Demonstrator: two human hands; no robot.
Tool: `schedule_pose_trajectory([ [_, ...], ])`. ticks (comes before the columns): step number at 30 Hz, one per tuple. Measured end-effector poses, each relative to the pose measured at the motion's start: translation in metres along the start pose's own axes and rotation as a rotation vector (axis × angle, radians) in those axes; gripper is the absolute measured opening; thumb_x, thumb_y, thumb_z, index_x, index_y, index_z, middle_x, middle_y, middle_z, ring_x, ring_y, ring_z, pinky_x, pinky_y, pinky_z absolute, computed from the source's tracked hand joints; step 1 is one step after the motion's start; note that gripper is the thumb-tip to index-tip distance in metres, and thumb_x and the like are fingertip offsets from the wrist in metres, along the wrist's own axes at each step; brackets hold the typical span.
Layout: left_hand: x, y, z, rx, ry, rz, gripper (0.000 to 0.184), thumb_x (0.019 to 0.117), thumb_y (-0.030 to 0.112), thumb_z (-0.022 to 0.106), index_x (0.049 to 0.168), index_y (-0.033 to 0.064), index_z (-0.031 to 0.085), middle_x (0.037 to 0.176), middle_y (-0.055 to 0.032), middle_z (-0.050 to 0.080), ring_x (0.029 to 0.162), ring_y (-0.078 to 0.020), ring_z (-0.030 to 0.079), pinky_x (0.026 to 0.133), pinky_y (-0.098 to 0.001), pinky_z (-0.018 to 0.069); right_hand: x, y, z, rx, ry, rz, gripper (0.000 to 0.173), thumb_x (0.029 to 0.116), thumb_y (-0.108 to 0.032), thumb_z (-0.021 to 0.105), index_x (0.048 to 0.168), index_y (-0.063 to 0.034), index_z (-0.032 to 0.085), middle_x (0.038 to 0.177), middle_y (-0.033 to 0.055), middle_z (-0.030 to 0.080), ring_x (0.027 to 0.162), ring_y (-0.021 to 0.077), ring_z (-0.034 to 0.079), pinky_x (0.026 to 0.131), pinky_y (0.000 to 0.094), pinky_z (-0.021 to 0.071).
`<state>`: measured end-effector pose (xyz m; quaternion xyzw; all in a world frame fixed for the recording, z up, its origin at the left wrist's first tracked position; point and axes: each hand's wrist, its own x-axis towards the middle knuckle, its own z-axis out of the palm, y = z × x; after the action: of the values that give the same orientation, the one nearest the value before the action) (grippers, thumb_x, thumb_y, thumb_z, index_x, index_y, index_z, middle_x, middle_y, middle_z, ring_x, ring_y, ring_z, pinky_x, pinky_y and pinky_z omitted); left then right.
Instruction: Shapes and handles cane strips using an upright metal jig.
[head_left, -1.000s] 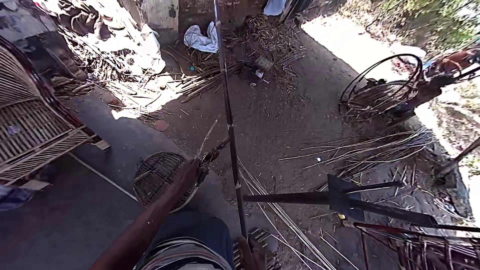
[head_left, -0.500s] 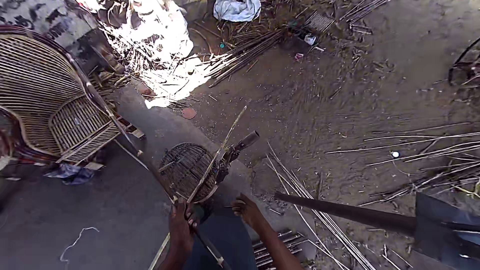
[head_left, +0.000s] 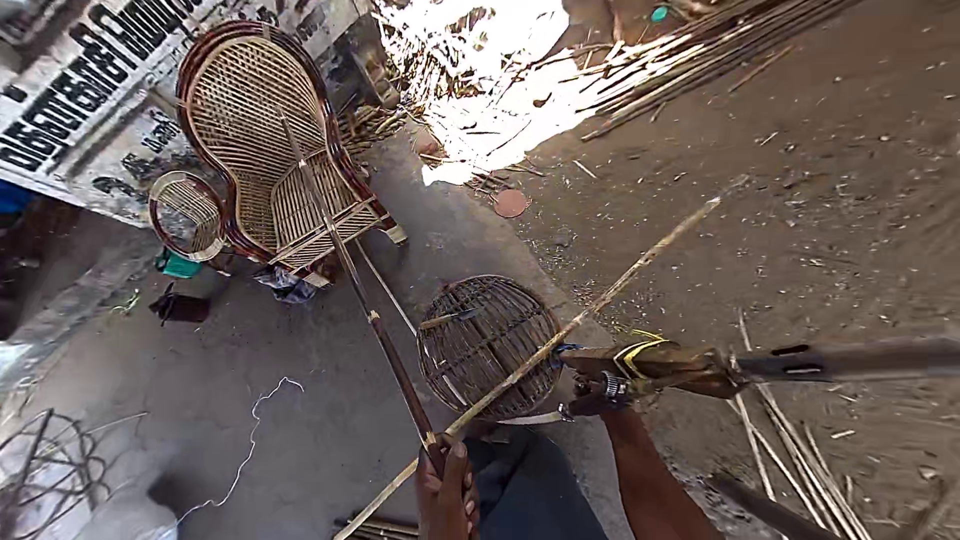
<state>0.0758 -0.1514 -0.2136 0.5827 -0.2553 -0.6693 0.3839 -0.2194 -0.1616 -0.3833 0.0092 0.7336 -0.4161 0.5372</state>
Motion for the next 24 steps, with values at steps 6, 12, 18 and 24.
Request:
schedule_pose_trajectory([
  [6,0.014,0.000,0.066,0.161,-0.060,0.015,0.037,0.0913,0.030,0.078,0.114,0.0078,0.059,0.064,-0.0051,0.049,0.044,-0.0133,0.042,0.039,-0.0287,0.0376,0.010,0.088,-0.095,0.668,-0.106,0.022,0.047,0.1055,-0.052,0.029,0.099,-0.0140,0.057,0.068,0.0031,0.056,0.052,0.0161,0.054,0.046,0.0332,0.0480],
  [12,0.035,0.003,0.141,0.291,-0.245,0.108,0.041,0.0895,0.031,0.081,0.116,0.0055,0.064,0.080,-0.0086,0.062,0.057,-0.0164,0.053,0.049,-0.0321,0.0448,-0.174,0.002,-0.196,0.734,0.101,-0.389,0.031,0.1062,-0.033,0.046,0.128,-0.0143,0.058,0.089,0.0067,0.065,0.064,0.0159,0.062,0.054,0.0318,0.0539],
  [18,0.043,0.010,0.184,0.323,-0.295,0.072,0.042,0.0924,0.025,0.079,0.123,0.0012,0.061,0.076,-0.0120,0.063,0.053,-0.0188,0.054,0.049,-0.0347,0.0482,-0.300,-0.093,-0.201,0.471,0.010,-0.725,0.045,0.1053,-0.038,0.050,0.140,-0.0100,0.053,0.099,0.0131,0.069,0.067,0.0128,0.060,0.055,0.0259,0.0480],
  [24,0.048,0.008,0.181,0.307,-0.305,0.071,0.030,0.0906,0.012,0.078,0.115,-0.0006,0.065,0.075,-0.0126,0.063,0.051,-0.0184,0.053,0.046,-0.0325,0.0460,-0.289,-0.126,-0.147,0.635,-0.161,-0.948,0.062,0.0990,-0.063,0.045,0.135,-0.0147,0.060,0.086,0.0110,0.066,0.070,0.0169,0.063,0.063,0.0323,0.0546],
])
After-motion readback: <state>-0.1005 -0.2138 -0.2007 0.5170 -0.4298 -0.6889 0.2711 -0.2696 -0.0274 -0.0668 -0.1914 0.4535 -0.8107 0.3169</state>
